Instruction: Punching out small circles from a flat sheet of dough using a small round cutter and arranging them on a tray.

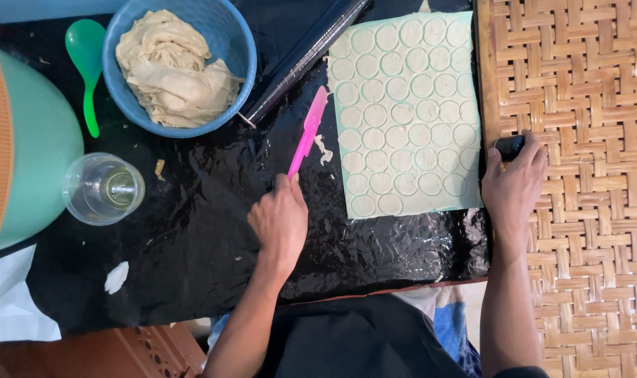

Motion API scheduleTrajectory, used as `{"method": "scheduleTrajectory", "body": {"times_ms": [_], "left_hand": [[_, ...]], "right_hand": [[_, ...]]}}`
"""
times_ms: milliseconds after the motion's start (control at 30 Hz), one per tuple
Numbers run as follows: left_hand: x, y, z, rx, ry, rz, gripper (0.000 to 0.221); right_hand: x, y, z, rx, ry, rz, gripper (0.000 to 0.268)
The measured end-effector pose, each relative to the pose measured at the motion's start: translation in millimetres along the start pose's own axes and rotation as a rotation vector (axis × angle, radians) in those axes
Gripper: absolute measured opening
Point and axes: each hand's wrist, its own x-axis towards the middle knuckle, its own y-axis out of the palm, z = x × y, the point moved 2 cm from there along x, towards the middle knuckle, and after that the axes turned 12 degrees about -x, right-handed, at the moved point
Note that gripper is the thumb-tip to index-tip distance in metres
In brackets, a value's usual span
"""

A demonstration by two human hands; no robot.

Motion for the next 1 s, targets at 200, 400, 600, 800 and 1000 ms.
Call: {"method": "scheduleTrajectory", "body": {"times_ms": [200,400,600,800,1000], "left_hand": [[7,4,-7,-0.033,0.013,-0.008,0.034],[29,15,-11,-0.015,0.031,0.008,0.035],[40,14,-10,0.016,0.014,-0.017,0.034],[40,14,-12,-0.053,-0.024,0.029,0.034],[59,27,-15,0.009,0.005,0.004,0.035]], "right_hand": [[2,3,-1,-0.006,0.008,-0.003,0.05],[2,-1,3,-0.029,0.037,0.002,0.055],[3,-3,6,-0.017,0.033,-0.004,0.055],[2,2,1,-0.036,0.011,-0.013,0.054],[3,0,3,-0.029,0.031,-0.007,0.054]]}}
